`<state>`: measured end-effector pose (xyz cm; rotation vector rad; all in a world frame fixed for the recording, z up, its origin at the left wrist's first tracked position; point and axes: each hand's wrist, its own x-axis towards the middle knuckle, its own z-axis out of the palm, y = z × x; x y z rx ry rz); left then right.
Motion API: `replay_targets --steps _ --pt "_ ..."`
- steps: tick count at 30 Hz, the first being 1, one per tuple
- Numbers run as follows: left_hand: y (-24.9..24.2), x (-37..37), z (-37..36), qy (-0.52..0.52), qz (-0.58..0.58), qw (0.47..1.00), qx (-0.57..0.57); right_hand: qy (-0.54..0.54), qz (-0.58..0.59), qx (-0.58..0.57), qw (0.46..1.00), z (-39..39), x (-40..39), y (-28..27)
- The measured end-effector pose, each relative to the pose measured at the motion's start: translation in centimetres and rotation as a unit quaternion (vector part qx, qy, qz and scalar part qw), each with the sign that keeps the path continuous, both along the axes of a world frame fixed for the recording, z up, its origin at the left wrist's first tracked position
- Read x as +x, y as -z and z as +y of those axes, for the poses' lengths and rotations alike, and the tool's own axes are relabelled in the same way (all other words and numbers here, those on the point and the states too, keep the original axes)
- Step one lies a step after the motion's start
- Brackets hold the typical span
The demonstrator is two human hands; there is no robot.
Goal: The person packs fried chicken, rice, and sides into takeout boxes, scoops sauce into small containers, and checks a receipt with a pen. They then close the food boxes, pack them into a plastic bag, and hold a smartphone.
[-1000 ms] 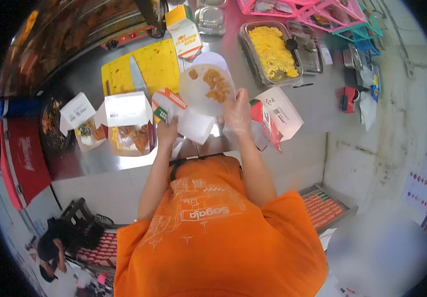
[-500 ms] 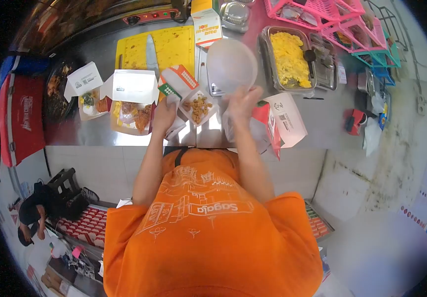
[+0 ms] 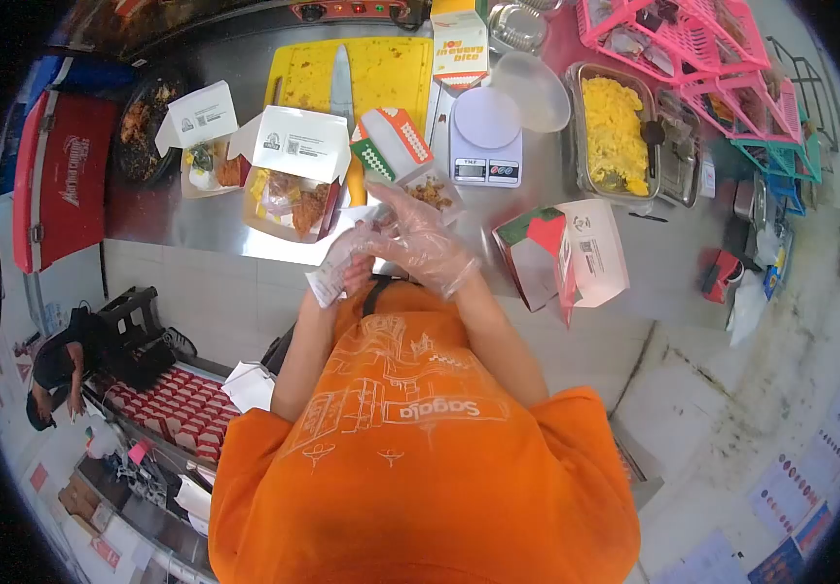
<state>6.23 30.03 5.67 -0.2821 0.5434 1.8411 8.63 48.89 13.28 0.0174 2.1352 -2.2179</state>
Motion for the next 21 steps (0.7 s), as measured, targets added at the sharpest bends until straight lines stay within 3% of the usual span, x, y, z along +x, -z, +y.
replay_targets --steps 1,4,5,6,7,8,11,12,13,15,16,18,21 --pt "1.1 0.5 0.3 0.012 -0.163 0.944 0.287 -0.013 0.047 0.003 0.999 0.0 -0.5 -0.3" --pt "0.5 3.0 0.9 0.044 -0.262 0.903 0.337 -0.18 0.087 0.078 0.977 1.7 -2.1 -1.4" --pt "-0.6 3.4 0.8 0.014 -0.221 0.946 0.236 -0.255 0.081 0.114 0.957 2.3 -2.1 -1.5" --pt "-2.0 3.6 0.7 -0.017 -0.177 0.975 0.132 -0.231 0.042 0.18 0.955 2.2 -1.8 -1.2" --pt "-2.8 3.9 0.6 -0.046 -0.131 0.99 0.027 -0.224 0.007 0.177 0.958 2.3 -1.3 -0.3" --pt "-1.6 4.5 -0.2 0.01 0.025 0.997 -0.069 -0.217 -0.027 0.174 0.96 2.4 -0.7 1.0" --pt "-4.0 3.5 -1.0 -0.187 -0.121 0.957 -0.187 -0.223 -0.121 0.144 0.956 2.1 0.8 3.0" --pt "-2.6 3.0 -3.5 -0.11 -0.047 0.993 -0.01 -0.226 -0.153 0.132 0.953 2.0 1.4 3.2" --pt "-2.6 2.1 -4.3 -0.048 0.004 0.994 0.094 -0.246 -0.154 0.174 0.941 1.9 1.6 3.0" --pt "-2.8 1.4 -3.8 0.072 0.077 0.98 -0.169 -0.289 -0.154 0.258 0.909 1.8 1.6 2.3" --pt "-2.7 1.0 -3.4 0.146 0.219 0.943 -0.205 -0.281 -0.146 0.246 0.916 1.9 1.6 2.5" --pt "-3.2 0.1 -4.0 0.273 0.479 0.788 -0.275 -0.232 -0.109 0.291 0.922 2.0 1.3 3.5" --pt "-7.0 0.2 -6.2 0.192 0.241 0.928 -0.21 -0.179 -0.121 0.258 0.941 0.2 -0.3 3.8"
